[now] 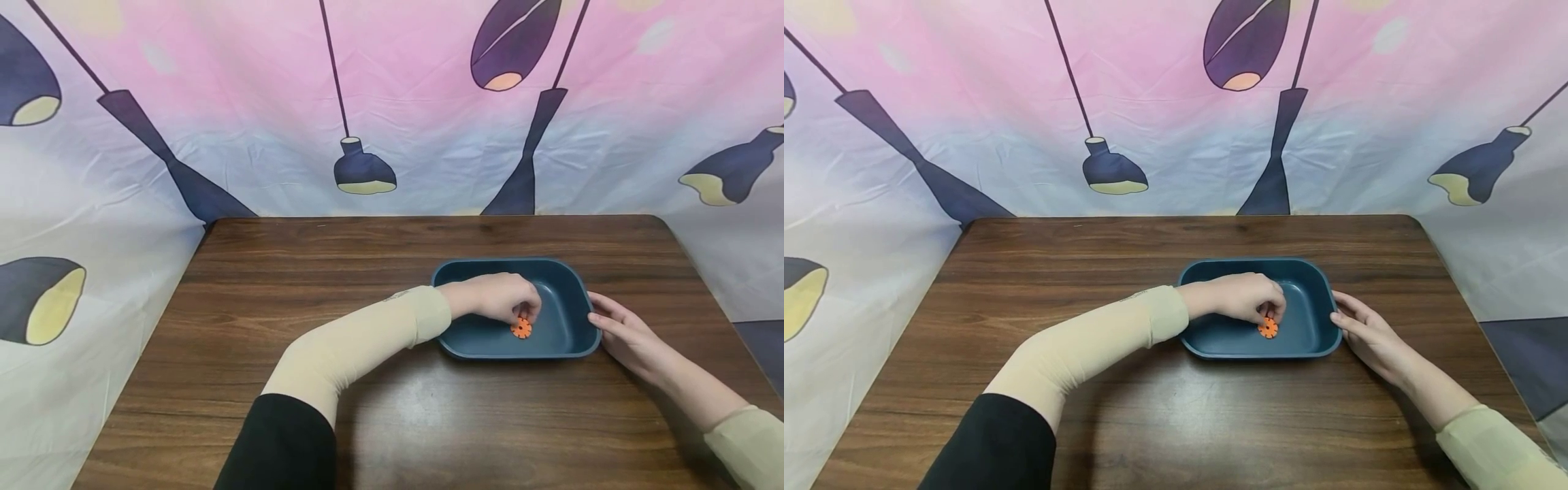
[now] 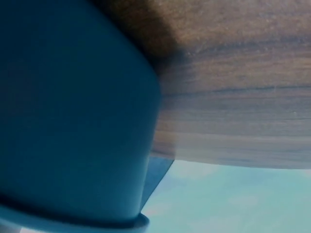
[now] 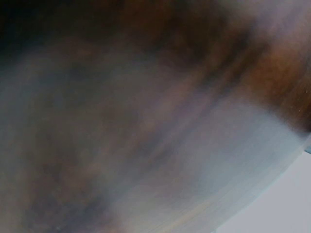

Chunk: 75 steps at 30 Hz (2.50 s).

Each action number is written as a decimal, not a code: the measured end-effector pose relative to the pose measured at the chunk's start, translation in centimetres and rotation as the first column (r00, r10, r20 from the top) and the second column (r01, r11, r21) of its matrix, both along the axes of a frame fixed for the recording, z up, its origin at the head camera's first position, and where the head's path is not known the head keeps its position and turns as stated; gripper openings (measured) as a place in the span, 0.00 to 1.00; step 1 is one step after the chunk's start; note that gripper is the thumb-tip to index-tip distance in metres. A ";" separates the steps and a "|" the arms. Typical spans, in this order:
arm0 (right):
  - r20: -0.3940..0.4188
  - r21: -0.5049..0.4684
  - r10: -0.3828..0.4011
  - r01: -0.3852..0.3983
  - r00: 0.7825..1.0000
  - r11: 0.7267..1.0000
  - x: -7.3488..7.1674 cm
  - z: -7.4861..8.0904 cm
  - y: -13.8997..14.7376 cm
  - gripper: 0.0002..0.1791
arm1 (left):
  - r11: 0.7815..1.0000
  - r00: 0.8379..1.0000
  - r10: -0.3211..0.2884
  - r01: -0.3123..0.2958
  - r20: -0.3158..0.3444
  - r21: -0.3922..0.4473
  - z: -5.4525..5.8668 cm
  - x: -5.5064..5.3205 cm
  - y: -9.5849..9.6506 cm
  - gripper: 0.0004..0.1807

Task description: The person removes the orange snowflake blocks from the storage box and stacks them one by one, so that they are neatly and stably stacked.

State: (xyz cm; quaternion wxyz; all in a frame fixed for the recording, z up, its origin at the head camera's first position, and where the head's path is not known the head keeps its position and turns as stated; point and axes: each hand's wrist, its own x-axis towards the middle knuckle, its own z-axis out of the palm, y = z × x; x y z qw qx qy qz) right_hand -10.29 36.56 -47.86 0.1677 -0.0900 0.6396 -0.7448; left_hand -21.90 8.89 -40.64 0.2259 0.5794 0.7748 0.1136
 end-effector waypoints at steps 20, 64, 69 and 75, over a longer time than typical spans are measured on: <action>0.007 0.031 -0.008 0.008 1.000 0.999 0.0 0.1 0.0 0.24 | 0.976 0.989 0.097 -0.117 0.110 0.184 4.1 -1.3 -4.3 0.05; 0.004 0.029 -0.005 0.005 1.000 1.000 0.1 0.0 0.1 0.24 | 0.891 0.830 0.429 -0.455 0.356 -0.012 3.0 -2.5 -20.8 0.06; 0.014 0.056 -0.007 0.006 1.000 0.998 0.1 0.2 0.0 0.23 | 0.888 0.817 0.432 -0.460 0.383 -0.021 2.3 -2.5 -21.2 0.06; 0.035 0.087 -0.021 0.018 0.999 0.996 0.0 0.5 -0.1 0.22 | 0.890 0.818 0.429 -0.455 0.384 -0.025 1.6 -2.5 -21.4 0.07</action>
